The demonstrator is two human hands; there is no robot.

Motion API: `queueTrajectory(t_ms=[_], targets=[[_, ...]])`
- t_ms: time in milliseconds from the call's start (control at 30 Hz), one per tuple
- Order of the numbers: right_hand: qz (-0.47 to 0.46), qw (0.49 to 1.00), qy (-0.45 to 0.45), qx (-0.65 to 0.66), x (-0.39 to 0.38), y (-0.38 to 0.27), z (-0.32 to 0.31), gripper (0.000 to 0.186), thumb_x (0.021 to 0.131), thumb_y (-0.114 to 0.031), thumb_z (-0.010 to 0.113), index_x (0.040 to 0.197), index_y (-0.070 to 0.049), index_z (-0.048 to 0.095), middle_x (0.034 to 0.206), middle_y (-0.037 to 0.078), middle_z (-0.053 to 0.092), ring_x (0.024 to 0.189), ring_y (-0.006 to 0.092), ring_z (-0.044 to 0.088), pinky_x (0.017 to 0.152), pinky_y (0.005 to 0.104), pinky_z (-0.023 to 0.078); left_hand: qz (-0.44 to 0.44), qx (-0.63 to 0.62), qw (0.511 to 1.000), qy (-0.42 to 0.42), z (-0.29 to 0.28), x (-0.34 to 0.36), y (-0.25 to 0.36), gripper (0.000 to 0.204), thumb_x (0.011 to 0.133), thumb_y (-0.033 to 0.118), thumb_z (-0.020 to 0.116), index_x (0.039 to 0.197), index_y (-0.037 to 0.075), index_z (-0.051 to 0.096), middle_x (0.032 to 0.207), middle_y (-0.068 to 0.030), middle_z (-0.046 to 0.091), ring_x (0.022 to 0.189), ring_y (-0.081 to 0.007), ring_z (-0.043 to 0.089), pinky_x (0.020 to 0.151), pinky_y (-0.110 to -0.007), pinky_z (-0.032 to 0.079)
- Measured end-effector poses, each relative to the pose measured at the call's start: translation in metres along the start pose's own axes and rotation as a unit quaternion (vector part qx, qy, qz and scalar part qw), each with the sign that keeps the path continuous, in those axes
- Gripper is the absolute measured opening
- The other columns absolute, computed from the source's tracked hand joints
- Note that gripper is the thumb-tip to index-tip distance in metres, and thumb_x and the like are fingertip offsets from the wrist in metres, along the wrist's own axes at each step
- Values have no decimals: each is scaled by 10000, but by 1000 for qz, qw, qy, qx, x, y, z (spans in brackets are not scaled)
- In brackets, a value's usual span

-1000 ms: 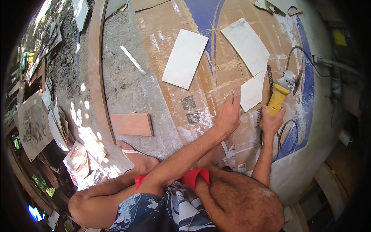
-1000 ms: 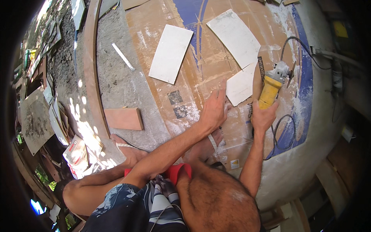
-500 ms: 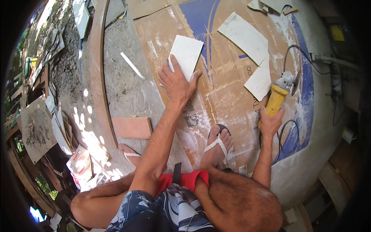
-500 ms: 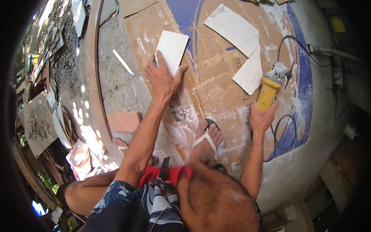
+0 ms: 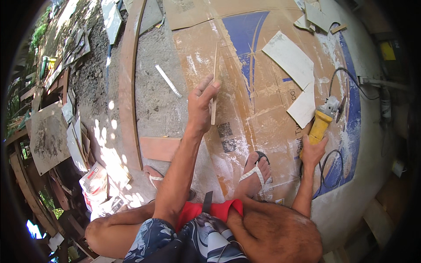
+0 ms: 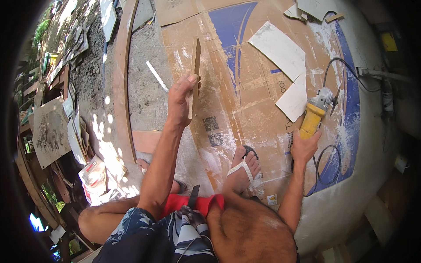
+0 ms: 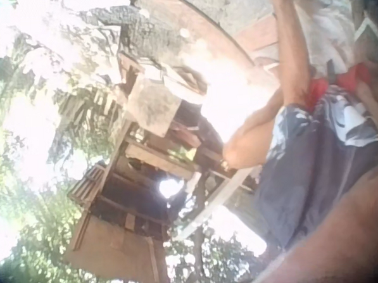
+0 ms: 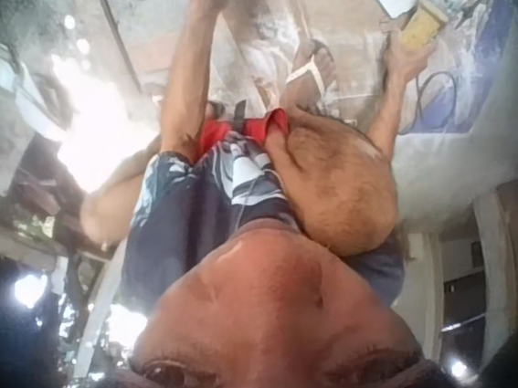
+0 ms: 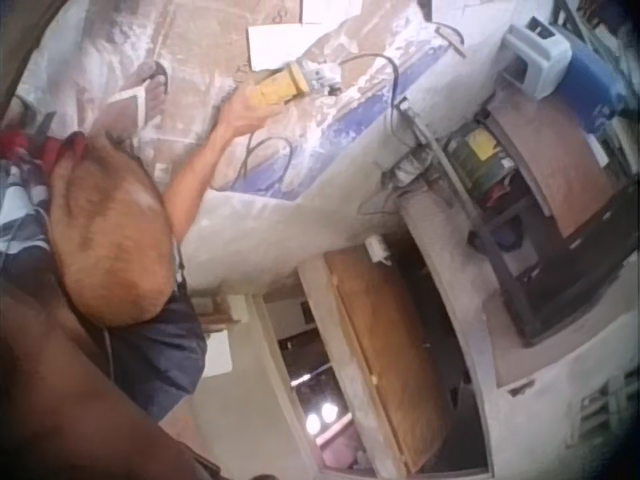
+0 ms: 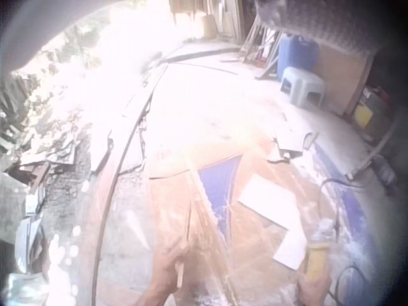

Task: The person uses an angle grinder to cut white ceramic tiles on a cardboard-covered floor. They repeatedly position tiles, cut them into smaller pieces, and move the cut pieces aside.

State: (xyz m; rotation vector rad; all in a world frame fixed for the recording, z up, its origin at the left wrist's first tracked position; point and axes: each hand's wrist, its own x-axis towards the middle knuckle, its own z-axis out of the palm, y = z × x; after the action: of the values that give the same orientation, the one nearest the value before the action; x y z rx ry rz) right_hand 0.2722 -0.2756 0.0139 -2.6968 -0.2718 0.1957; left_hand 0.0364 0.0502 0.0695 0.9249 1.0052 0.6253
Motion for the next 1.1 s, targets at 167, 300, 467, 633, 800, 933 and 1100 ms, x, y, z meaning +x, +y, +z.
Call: queueTrajectory(t_ms=[167,300,467,633,800,933,1100], targets=[[-11,1000,1,4,1,-1,0,655,855,-317,860,1327,8,542,1087,334,741,1020,564,708,885,604,541,10,-57,998,-13,-4,-8,19,1033,955,332,815,1655,-193,266,1374,-182,656,1285,-237,610,1139,-364,458],[-16,1000,11,8,4,7,0,659,852,-316,862,1328,11,546,1083,336,742,1012,560,714,878,595,547,5,-87,996,-35,-2,-14,27,981,951,257,815,1663,-164,289,1423,-213,650,1292,-240,631,1129,-362,473],[-26,1000,7,12,6,-6,3,675,860,-320,872,1343,23,547,1102,324,751,1017,541,720,906,579,552,19,-91,995,-38,-19,-16,27,826,944,241,821,1598,-112,463,1333,-176,698,1176,-199,649,1026,-347,516],[-27,999,-19,33,15,39,5,717,881,-376,899,1352,41,555,1168,303,744,1043,490,731,936,554,552,46,107,990,79,-52,-2,23,917,796,401,915,1493,-88,572,1274,-213,674,1128,-284,633,1013,-398,528],[-45,999,0,6,20,35,2,773,881,-429,906,1380,49,558,1208,304,729,1075,487,720,957,550,545,50,501,822,268,-145,-18,28,1184,613,480,958,1553,-69,493,1393,-333,528,1324,-470,513,1156,-549,447],[-61,998,-28,-8,34,41,6,782,889,-442,898,1382,64,564,1220,311,721,1083,487,713,965,545,543,34,593,790,151,-263,-58,31,1225,608,485,950,1597,-34,447,1420,-333,503,1361,-494,471,1189,-575,408],[-18,997,-78,-20,24,14,-6,766,901,-421,891,1369,94,573,1245,305,713,1073,463,709,969,529,546,-16,597,732,328,-361,-105,31,1242,612,567,942,1567,-67,466,1384,-344,529,1334,-504,496,1194,-557,409]])
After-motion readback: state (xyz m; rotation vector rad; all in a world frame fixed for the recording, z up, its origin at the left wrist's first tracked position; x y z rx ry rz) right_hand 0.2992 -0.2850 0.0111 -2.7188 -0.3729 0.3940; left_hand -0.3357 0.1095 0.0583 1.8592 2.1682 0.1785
